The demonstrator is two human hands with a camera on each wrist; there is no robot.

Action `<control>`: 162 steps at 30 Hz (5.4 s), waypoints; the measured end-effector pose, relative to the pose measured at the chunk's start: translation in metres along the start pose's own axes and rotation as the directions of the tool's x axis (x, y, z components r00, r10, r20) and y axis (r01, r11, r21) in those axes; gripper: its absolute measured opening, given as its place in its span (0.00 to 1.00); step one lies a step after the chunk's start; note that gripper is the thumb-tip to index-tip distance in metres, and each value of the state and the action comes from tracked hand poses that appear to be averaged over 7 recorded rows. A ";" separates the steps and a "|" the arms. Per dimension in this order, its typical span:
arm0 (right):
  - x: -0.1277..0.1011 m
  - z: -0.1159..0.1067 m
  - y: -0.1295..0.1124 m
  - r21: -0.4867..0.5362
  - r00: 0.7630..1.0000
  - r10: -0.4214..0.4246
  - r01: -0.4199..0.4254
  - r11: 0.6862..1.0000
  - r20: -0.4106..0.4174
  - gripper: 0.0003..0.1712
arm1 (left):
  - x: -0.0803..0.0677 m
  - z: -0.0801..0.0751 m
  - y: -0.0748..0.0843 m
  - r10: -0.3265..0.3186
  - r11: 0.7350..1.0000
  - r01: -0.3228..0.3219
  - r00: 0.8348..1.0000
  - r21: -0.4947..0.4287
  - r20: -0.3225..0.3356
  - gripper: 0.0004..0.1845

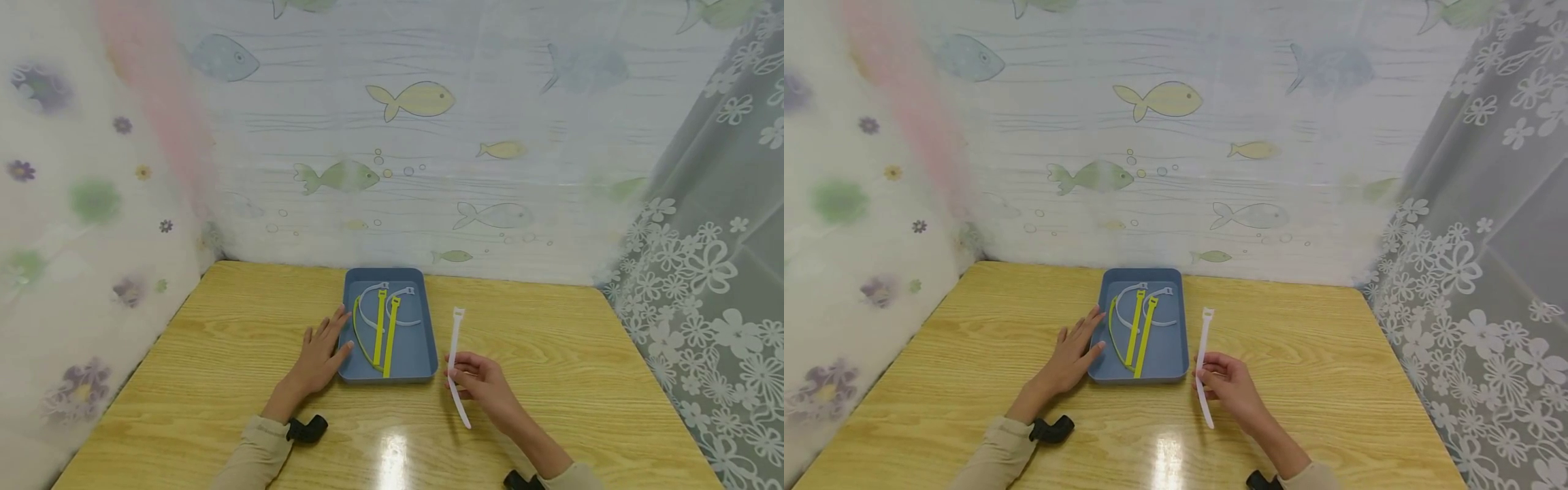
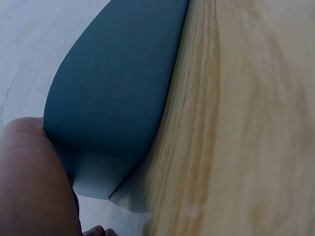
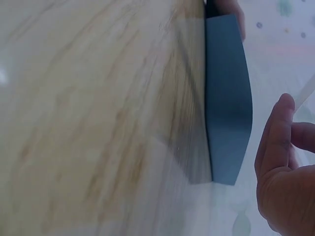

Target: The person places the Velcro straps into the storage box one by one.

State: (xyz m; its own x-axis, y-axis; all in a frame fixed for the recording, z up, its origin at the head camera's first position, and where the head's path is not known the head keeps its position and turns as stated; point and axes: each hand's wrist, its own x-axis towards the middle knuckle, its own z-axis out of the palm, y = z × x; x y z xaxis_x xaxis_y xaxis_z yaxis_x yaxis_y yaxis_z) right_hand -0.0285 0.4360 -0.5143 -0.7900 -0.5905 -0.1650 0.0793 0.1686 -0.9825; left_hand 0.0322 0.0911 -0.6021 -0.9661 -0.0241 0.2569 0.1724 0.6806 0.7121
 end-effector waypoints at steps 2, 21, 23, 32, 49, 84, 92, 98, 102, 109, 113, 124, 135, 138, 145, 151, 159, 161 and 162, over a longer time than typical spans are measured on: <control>-0.002 0.001 0.001 0.001 1.000 -0.001 0.001 1.000 0.013 0.25 | -0.003 0.002 0.002 -0.002 1.000 0.002 1.000 -0.001 -0.008 0.33; -0.004 0.018 -0.002 0.018 0.993 -0.027 0.025 1.000 0.114 0.26 | -0.021 0.007 0.024 -0.028 1.000 0.028 0.999 0.005 -0.040 0.32; -0.002 0.020 -0.005 0.015 0.993 -0.030 0.028 0.999 0.115 0.26 | -0.021 0.007 0.024 -0.027 1.000 0.027 0.999 0.007 -0.043 0.32; 0.012 0.033 -0.016 0.001 0.992 -0.073 0.073 0.997 0.106 0.24 | -0.021 0.004 0.028 -0.024 1.000 0.025 0.998 0.011 -0.058 0.32; 0.037 0.053 -0.026 0.019 0.995 -0.082 0.081 0.997 0.049 0.22 | -0.021 0.008 0.022 -0.024 1.000 0.025 0.998 0.016 -0.060 0.32; 0.130 0.089 -0.017 0.088 0.987 -0.030 0.045 0.995 -0.160 0.20 | 0.017 -0.006 -0.012 0.033 0.999 -0.032 0.999 0.007 -0.019 0.32; 0.142 0.092 -0.012 0.055 0.984 -0.015 0.025 0.998 -0.176 0.19 | 0.018 -0.006 -0.014 0.030 0.999 -0.030 0.999 0.011 -0.016 0.32; 0.149 0.093 -0.006 0.038 0.984 -0.008 0.015 0.999 -0.180 0.19 | 0.014 -0.004 -0.012 0.020 1.000 -0.020 1.000 0.015 -0.022 0.32; 0.148 0.093 -0.003 0.025 0.985 -0.003 0.007 1.000 -0.171 0.20 | 0.006 0.000 -0.005 0.007 1.000 -0.006 1.000 0.023 -0.030 0.32; 0.140 0.093 0.001 0.020 0.988 0.003 0.000 1.000 -0.154 0.19 | -0.006 0.005 0.007 -0.012 1.000 0.013 0.999 0.021 -0.043 0.32; 0.138 0.093 0.003 0.027 0.989 -0.002 0.006 1.000 -0.148 0.19 | -0.010 0.006 0.010 -0.011 1.000 0.012 0.999 0.024 -0.050 0.32; 0.137 0.092 -0.002 -0.035 0.986 -0.043 0.037 0.999 -0.160 0.18 | -0.010 0.006 0.011 0.001 1.000 0.000 0.998 0.019 -0.061 0.32; 0.120 0.095 -0.020 -0.089 0.987 -0.102 0.091 0.992 -0.123 0.17 | -0.011 0.004 0.014 -0.026 1.000 0.026 0.999 0.001 -0.041 0.32; 0.130 0.094 -0.005 -0.079 0.985 -0.098 0.087 0.993 -0.140 0.17 | -0.011 0.004 0.015 -0.028 1.000 0.028 0.999 0.001 -0.039 0.32; 0.139 0.093 0.010 -0.056 0.982 -0.090 0.082 0.995 -0.166 0.16 | -0.012 0.004 0.014 -0.031 1.000 0.031 0.999 0.000 -0.040 0.32; 0.139 0.092 0.006 -0.030 0.988 -0.074 0.070 0.997 -0.134 0.18 | -0.012 0.005 0.013 -0.027 1.000 0.027 0.999 0.002 -0.047 0.32; 0.121 0.097 -0.021 -0.040 0.990 -0.060 0.056 0.998 -0.125 0.17 | -0.012 0.007 0.010 -0.022 1.000 0.023 0.998 0.018 -0.054 0.32; 0.118 0.098 -0.024 -0.039 0.990 -0.059 0.054 0.998 -0.125 0.18 | -0.012 0.007 0.010 -0.026 1.000 0.027 0.999 0.017 -0.048 0.32; 0.117 0.098 -0.025 -0.034 0.991 -0.055 0.051 0.998 -0.124 0.18 | -0.011 0.007 0.009 -0.026 1.000 0.027 0.999 0.015 -0.046 0.32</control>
State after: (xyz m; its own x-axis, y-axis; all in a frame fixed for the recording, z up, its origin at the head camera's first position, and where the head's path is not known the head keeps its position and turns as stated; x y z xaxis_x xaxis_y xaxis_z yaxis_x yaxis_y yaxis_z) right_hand -0.0634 0.2853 -0.5171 -0.8623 -0.4967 -0.0991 0.0181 0.1654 -0.9861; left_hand 0.0435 0.1025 -0.6029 -0.9606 -0.0754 0.2675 0.1432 0.6907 0.7088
